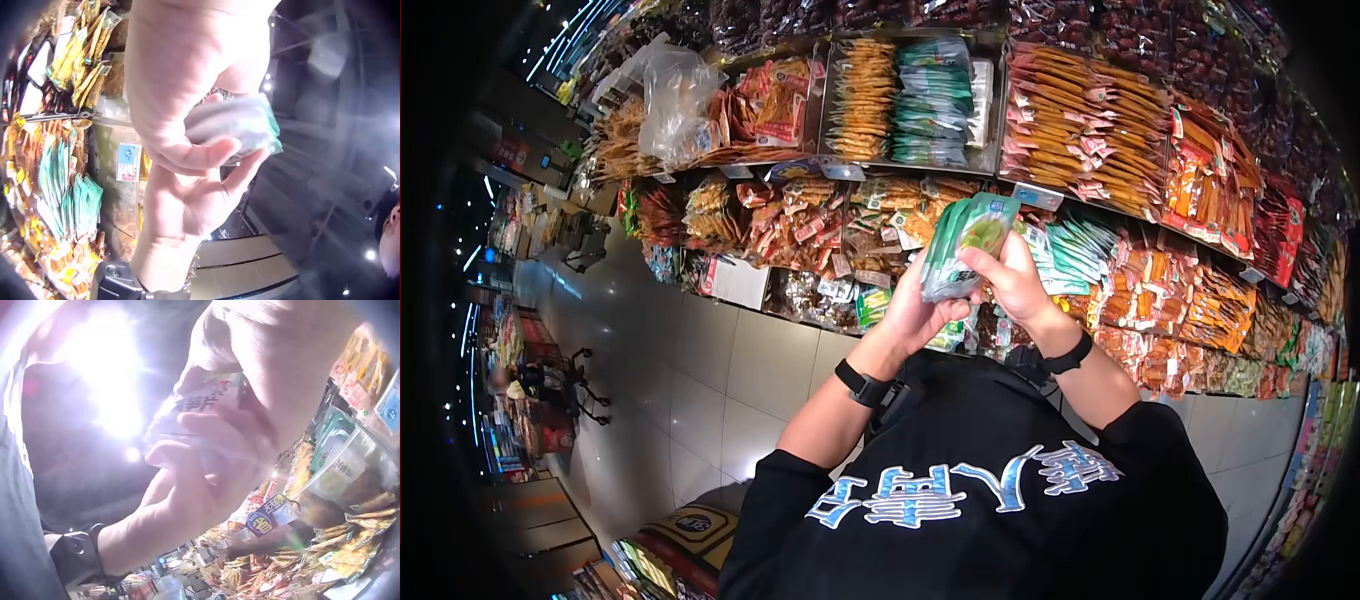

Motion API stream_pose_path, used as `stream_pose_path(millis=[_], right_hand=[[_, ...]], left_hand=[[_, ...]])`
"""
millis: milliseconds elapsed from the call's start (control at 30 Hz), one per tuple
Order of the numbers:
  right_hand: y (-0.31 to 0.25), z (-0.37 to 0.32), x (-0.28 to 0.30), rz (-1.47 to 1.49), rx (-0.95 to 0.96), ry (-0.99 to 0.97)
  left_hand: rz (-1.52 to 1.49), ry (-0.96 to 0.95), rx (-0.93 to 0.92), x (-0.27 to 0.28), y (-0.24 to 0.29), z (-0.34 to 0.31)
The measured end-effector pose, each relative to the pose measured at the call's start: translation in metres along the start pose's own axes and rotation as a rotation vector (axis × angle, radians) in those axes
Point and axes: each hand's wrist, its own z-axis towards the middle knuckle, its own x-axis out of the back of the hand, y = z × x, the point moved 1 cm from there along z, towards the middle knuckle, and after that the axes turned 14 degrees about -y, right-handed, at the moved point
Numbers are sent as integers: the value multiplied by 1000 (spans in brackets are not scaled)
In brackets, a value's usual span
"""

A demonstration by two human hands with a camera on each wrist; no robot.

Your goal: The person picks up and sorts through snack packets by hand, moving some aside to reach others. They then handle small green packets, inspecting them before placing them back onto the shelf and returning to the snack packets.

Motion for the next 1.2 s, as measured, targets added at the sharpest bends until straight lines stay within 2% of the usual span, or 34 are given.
stream_pose_path(millis=[100, 133, 167, 233, 267, 333, 367, 400, 433, 500, 600, 700, 733, 833, 867, 900, 967, 1000, 1033, 1100, 1167, 1200], right_hand=[[1, 7, -6, 185, 125, 279], [-2, 7, -1, 229, 134, 305], [-11, 5, 1, 295, 142, 309], [-10, 3, 21, 418, 125, 393], [-16, 0, 24, 499, 155, 373], [-28, -1, 23, 452, 179, 415], [-33, 0, 24, 467, 187, 404], [-37, 0, 28, 472, 186, 301], [-41, 1, 32, 374, 185, 332], [-49, 7, 37, 174, 180, 394], [-77, 26, 27, 129, 197, 395], [-99, 47, 21, -14, 238, 448], [-108, 54, 19, -92, 230, 469], [-128, 76, 23, -330, 214, 533], [-136, 87, 21, -402, 220, 520], [-145, 99, 20, -477, 230, 503], [-158, 125, 22, -843, 185, 496], [-159, 140, 24, -883, 207, 480], [-157, 154, 40, -1015, 235, 456], [-156, 184, 53, -1382, 151, 501], [-154, 212, 38, -1575, 40, 460], [-147, 227, 48, -1647, 83, 389]], left_hand=[[262, 106, 67, -17, 8, 16], [411, 155, 126, -21, 14, 21], [514, 126, 133, -19, 21, 26], [870, 229, 251, -25, 58, 33], [1126, 214, 147, 11, 69, 47], [1343, 241, 34, -1, 119, 57], [1437, 240, 39, -9, 144, 65], [1619, 210, -44, -16, 165, 74], [1828, 184, -184, -12, 180, 88], [2056, 210, -163, -14, 204, 118], [2312, 240, -418, 30, 209, 178], [2401, 262, -552, 46, 216, 214], [2436, 289, -449, 49, 220, 222], [2431, 304, -298, 62, 227, 238], [2465, 326, -380, 74, 226, 246], [2462, 320, -349, 76, 224, 247], [2460, 315, -300, 73, 225, 247], [2452, 322, -191, 67, 224, 246], [2456, 302, -184, 68, 222, 245], [2464, 272, -168, 71, 221, 243], [2465, 261, -186, 78, 219, 243], [2459, 245, -189, 80, 218, 242]])
